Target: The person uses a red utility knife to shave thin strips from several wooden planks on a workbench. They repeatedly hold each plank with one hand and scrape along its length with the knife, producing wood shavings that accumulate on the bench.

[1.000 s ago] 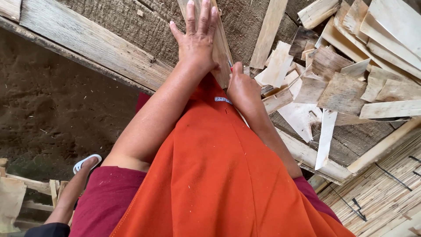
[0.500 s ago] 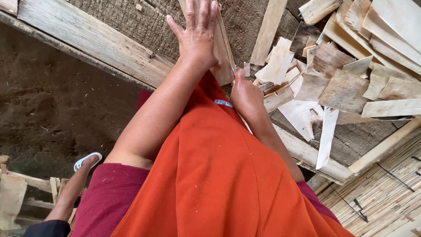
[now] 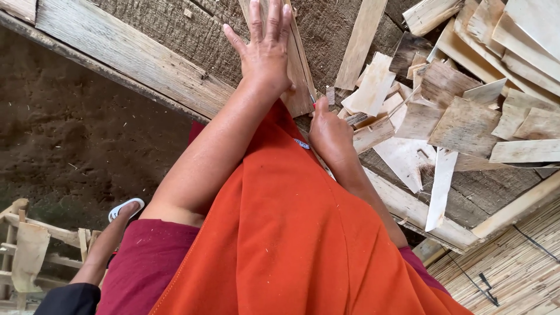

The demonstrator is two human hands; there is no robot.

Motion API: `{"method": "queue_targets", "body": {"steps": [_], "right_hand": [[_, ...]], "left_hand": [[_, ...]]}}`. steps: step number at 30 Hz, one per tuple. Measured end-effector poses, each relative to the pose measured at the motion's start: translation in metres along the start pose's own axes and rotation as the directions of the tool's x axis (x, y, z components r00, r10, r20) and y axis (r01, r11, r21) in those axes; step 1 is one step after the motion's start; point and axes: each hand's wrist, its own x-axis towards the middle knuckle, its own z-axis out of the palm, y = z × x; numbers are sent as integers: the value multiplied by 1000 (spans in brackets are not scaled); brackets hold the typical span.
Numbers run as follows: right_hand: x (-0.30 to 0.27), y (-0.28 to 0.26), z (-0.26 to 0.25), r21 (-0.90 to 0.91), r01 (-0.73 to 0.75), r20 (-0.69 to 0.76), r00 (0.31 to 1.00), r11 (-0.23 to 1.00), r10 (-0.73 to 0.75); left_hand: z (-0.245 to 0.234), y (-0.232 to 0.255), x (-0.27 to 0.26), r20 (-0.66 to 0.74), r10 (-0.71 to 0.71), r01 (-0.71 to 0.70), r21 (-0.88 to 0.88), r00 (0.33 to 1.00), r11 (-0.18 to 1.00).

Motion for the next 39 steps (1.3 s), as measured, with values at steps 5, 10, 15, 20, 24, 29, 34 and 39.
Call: {"method": "queue_targets", "body": {"steps": [5, 10, 15, 20, 24, 29, 34, 39], "right_hand": [[-1, -2, -1, 14, -31, 26, 999, 999, 30], [-8, -5, -7, 19, -44, 57, 997, 999, 43], [-25, 8, 5, 51, -141, 173, 976, 989, 130], [-31, 16, 7, 41, -155, 196, 970, 987, 144], [-44, 25, 3, 57, -116, 162, 981, 992, 105], [-28, 58, 8, 165, 14, 19, 1000, 986, -18], [54, 23, 31, 182, 211, -526, 846, 960, -86], [78, 8, 28, 255, 223, -554, 831, 941, -47]], "left_hand": [[0, -1, 0, -16, -4, 4, 9, 1000, 1000], [-3, 0, -2, -32, -6, 5, -19, 999, 1000], [-9, 6, -15, 20, -7, 8, -52, 1000, 999], [-8, 5, -11, -52, 7, -6, 25, 999, 1000], [-6, -1, -11, -16, 7, -8, -8, 1000, 1000], [-13, -13, -22, -43, 122, -123, -21, 992, 992], [30, -37, -7, -449, 17, -180, -324, 893, 929], [47, -43, 8, -427, -321, -161, -777, 845, 609]]}}
